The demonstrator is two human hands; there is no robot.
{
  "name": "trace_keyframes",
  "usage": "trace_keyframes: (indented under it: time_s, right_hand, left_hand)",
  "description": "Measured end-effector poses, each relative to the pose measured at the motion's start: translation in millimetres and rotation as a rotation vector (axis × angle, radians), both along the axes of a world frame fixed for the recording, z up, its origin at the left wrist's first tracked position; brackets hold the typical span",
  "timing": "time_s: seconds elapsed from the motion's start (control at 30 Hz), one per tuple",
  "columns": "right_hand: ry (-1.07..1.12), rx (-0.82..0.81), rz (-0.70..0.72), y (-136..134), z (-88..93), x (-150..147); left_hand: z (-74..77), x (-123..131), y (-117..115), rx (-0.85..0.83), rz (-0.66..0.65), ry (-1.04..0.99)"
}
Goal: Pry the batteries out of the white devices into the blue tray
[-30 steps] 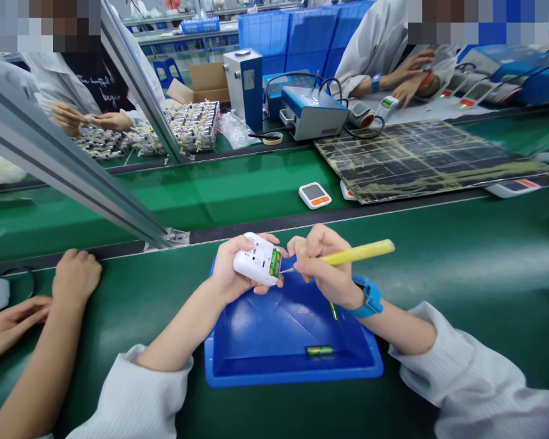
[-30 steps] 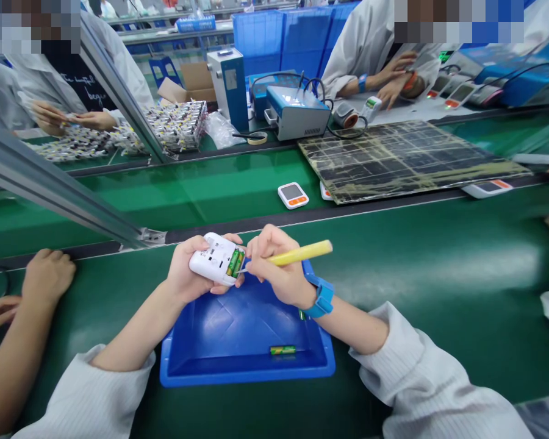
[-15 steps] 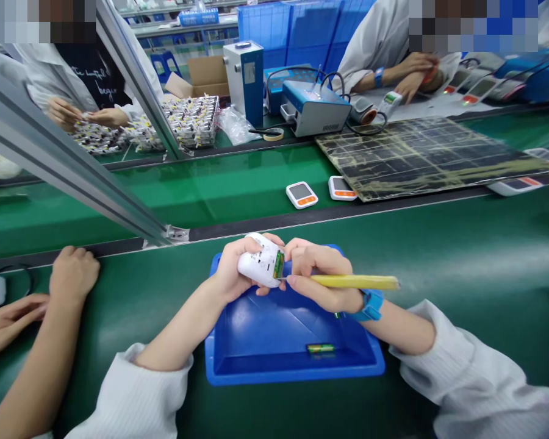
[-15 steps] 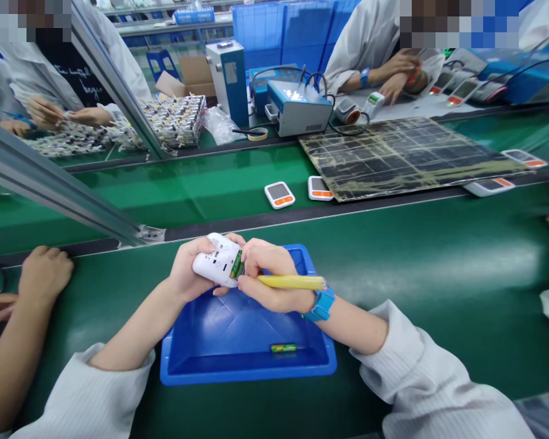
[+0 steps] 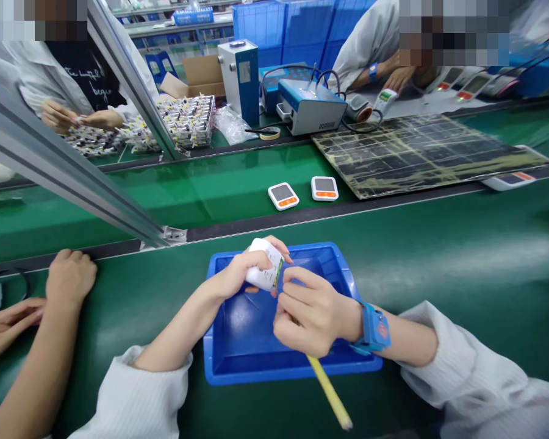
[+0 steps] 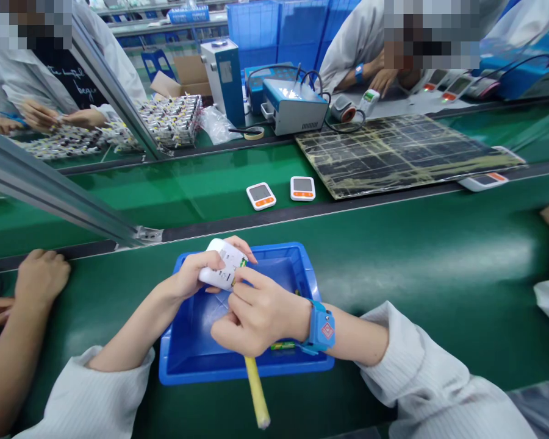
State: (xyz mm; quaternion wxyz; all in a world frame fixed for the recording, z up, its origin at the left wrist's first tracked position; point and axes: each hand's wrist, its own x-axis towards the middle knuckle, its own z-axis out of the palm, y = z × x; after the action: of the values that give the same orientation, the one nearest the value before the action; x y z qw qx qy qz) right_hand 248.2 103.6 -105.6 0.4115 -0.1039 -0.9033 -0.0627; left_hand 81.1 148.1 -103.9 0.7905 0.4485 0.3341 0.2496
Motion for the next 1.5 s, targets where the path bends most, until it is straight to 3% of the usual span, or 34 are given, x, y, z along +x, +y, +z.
trace_keyframes:
  time_s: [0.1,0.2,0.33,0.47,0.63,0.87,1.1,1.17,1.23,1.37,1.5]
  right_hand:
    - [0.019,-0.187,-0.036,5,4.1,5]
    - [0.065,-0.426,-0.107,18,0.5,15]
    - [0.212,-0.477,-0.014,30,-10.7,24]
    - [0.412,-0.545,0.099,29,-12.9,23]
    - [0.506,-0.556,0.088,28,-12.4,22]
    - [0.465,-0.515,0.103,28,-15.9,22]
    - [0.224,-0.580,0.119,26,-9.0,22]
    - [0.262,-0.742,0.117,23,-6.7,22]
    - [0.369,-1.036,0.141,23,-5.4,22]
    - [0.502,-1.618,0.340,30,-5.1,23]
    - [0.439,-1.844,0.532,35,-4.8,25]
  left_hand:
    - [1.1,-2,1,0.019,-0.044,0.025]
    - [1.7,-4,-1,0.037,-0.197,0.169]
    - [0.7,-4,-5,0.086,-0.348,0.294]
    - [-2.5,-8,-2,-0.097,-0.277,0.009]
    - [-3.5,-15,5,-0.203,-0.226,-0.302]
    - [-0.2,-14,6,-0.207,-0.228,-0.324]
    - [-0.5,-15,4,-0.212,-0.254,-0.282]
    - [-0.8,-16,4,-0.214,-0.280,-0.297]
    - [-0.3,-16,3,-0.221,-0.289,-0.330]
    - [-0.1,-13,-2,-0.184,-0.276,-0.294]
    - [-2.0,-9,-3,-0.067,-0.251,-0.156]
